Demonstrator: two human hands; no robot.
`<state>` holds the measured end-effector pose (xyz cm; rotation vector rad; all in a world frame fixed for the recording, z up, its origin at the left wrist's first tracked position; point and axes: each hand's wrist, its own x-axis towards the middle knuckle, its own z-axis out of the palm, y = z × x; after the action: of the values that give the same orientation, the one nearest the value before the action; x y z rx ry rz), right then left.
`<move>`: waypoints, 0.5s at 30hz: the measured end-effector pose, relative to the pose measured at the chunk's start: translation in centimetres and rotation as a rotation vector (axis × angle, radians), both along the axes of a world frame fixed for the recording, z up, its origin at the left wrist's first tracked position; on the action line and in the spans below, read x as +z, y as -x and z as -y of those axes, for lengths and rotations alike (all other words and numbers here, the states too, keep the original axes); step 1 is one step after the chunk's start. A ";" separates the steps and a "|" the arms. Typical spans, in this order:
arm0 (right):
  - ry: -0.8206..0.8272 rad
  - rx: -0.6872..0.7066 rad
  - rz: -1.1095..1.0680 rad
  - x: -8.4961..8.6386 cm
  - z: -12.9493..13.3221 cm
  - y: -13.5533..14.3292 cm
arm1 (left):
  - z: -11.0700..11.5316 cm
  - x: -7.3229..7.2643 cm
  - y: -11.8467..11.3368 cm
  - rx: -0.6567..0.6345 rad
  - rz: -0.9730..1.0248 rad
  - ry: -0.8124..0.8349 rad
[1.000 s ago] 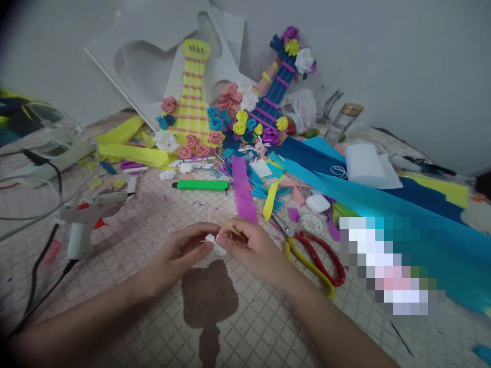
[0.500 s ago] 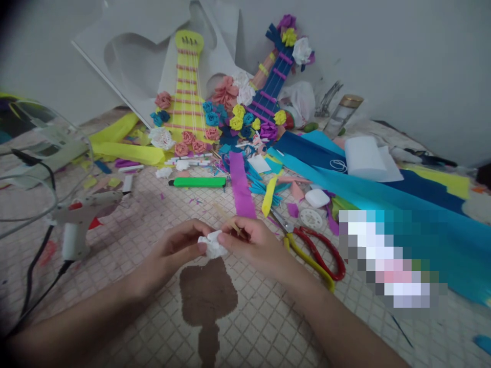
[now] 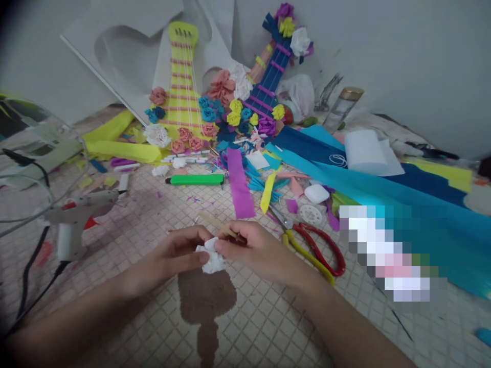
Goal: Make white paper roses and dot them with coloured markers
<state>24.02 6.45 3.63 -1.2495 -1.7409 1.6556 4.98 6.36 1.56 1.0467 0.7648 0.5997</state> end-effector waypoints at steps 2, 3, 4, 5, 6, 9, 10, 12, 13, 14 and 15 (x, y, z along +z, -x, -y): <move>-0.036 -0.026 0.002 0.0 0.0 -0.2 | -0.1 -0.1 0.0 0.015 0.033 0.006; -0.074 -0.056 0.012 0.0 0.0 -0.3 | -0.1 -0.2 0.0 0.034 0.046 0.008; -0.123 -0.095 0.033 0.0 0.0 -0.4 | -0.1 -0.2 0.0 0.055 0.054 0.010; -0.181 -0.141 0.063 -0.1 0.0 -0.6 | -0.2 -0.2 0.0 0.076 0.061 0.009; -0.245 -0.187 0.101 -0.2 0.0 -0.7 | -0.2 -0.2 -0.1 0.099 0.068 0.008; -0.458 -0.242 0.214 -0.4 0.1 -0.9 | -0.4 -0.3 -0.2 0.169 0.080 0.015; -0.516 -0.228 0.246 -0.4 0.1 -0.9 | -0.4 -0.3 -0.2 0.189 0.073 0.019; -0.581 -0.163 0.300 -0.5 0.2 -0.8 | -0.5 -0.3 -0.2 0.222 0.053 0.018; -0.592 -0.125 0.327 -0.5 0.2 -0.7 | -0.5 -0.3 -0.2 0.228 0.037 0.012; -0.598 -0.092 0.351 -0.6 0.2 -0.6 | -0.5 -0.3 -0.2 0.231 0.022 0.005; -0.602 -0.066 0.374 -0.6 0.2 -0.6 | -0.5 -0.4 -0.2 0.233 0.011 -0.005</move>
<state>24.58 6.21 3.04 -1.3379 -2.1621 0.7804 5.13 6.89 1.19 0.9644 0.8828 0.8056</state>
